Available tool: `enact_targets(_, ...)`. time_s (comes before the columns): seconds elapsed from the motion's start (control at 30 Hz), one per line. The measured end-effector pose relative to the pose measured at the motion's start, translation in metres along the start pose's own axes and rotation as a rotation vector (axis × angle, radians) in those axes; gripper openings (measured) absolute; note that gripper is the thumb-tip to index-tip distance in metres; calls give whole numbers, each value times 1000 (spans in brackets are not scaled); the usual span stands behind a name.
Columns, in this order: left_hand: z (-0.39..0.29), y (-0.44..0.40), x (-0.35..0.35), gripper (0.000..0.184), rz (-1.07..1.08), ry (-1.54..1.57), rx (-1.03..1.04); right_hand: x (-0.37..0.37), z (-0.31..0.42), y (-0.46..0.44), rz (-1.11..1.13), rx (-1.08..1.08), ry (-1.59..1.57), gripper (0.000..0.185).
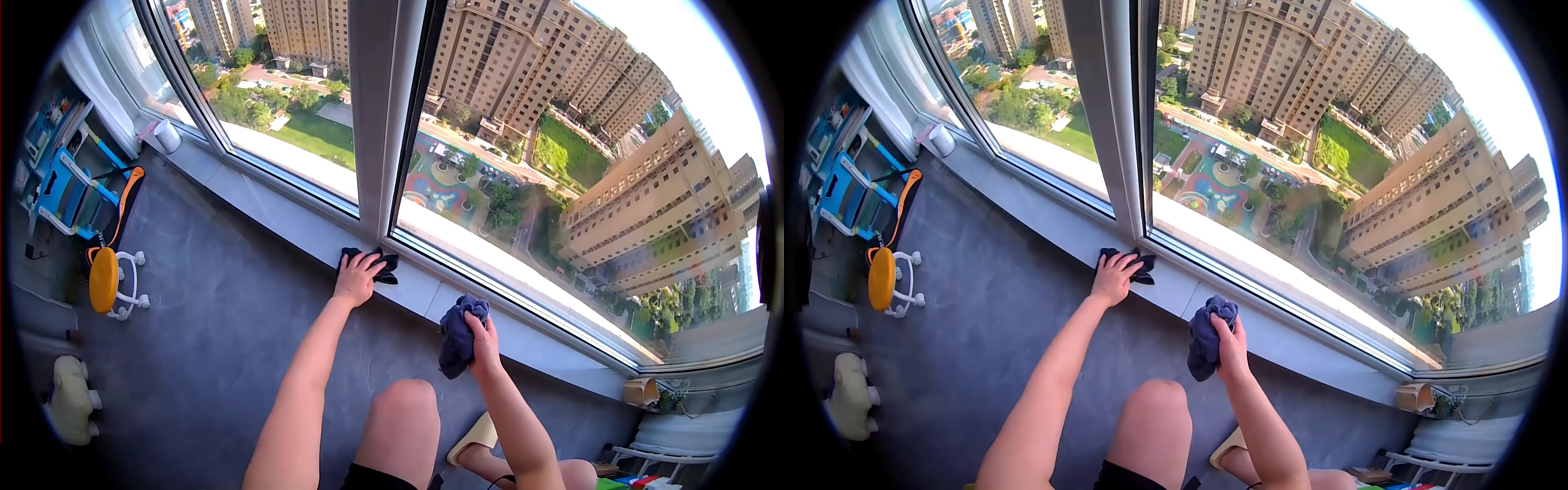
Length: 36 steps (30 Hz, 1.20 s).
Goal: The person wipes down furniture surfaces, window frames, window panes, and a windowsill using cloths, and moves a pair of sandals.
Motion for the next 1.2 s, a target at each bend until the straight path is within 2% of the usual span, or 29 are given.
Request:
enact_targets(0.07, 44, 0, -9, 45, -75, -87, -93, -9, 4, -3, 8, -15, 63, 33)
enact_targets(0.13, 70, -5, -16, 47, -104, -143, -274, -20, 7, -9, 32, -35, 92, 33)
enact_targets(0.17, 74, -7, -17, 47, -103, -172, -411, -24, 9, -11, 37, -36, 121, 34)
enact_targets(0.23, 64, -5, -14, 48, -218, -103, -839, -28, 13, -26, 22, -7, 161, 33)
enact_targets(0.3, 25, 10, -18, 47, -166, 39, -1079, -16, 22, -33, 82, 80, 112, 32)
enact_targets(0.37, 5, 23, -9, 41, -98, 125, -1050, 14, 32, -22, 123, 136, 57, 34)
enact_targets(0.43, -34, 30, -38, 36, -250, 302, -1094, 40, 40, -5, 134, 123, 105, 36)
enact_targets(0.5, -67, 39, -64, 31, -513, 532, -1022, 69, 55, 23, 215, 126, 227, 36)
enact_targets(0.57, -100, 49, -109, 30, -600, 627, -833, 94, 73, 56, 345, 78, 334, 34)
enact_targets(0.63, -137, 56, -168, 29, -685, 753, -818, 114, 86, 86, 336, -43, 423, 32)
enact_targets(0.7, -164, 65, -224, 28, -745, 848, -840, 135, 111, 126, 310, 125, 332, 32)
enact_targets(0.77, -184, 72, -285, 25, -802, 927, -928, 152, 135, 162, 276, 225, 251, 34)
enact_targets(0.87, -203, 75, -372, 21, -859, 1031, -913, 183, 184, 220, 335, 336, 185, 39)
enact_targets(1.0, -224, 75, -483, 18, -801, 1118, -885, 210, 240, 277, 441, 46, 360, 45)
enact_targets(1.1, -239, 67, -545, 15, -798, 1037, -835, 239, 299, 331, 360, -159, 491, 53)
enact_targets(1.17, -247, 58, -578, 15, -802, 937, -786, 244, 318, 337, 352, -351, 532, 58)
enact_targets(1.2, -252, 52, -598, 15, -794, 914, -760, 249, 337, 350, 311, -556, 659, 55)
Point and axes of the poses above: each hand's wrist, its own y-axis away from the middle knuckle, its own x-axis out of the palm, z = x × y, the point moved 1 cm from there along -y, towards the middle knuckle, and after that the axes turned 1 degree about -y, right-handed, at the moved point
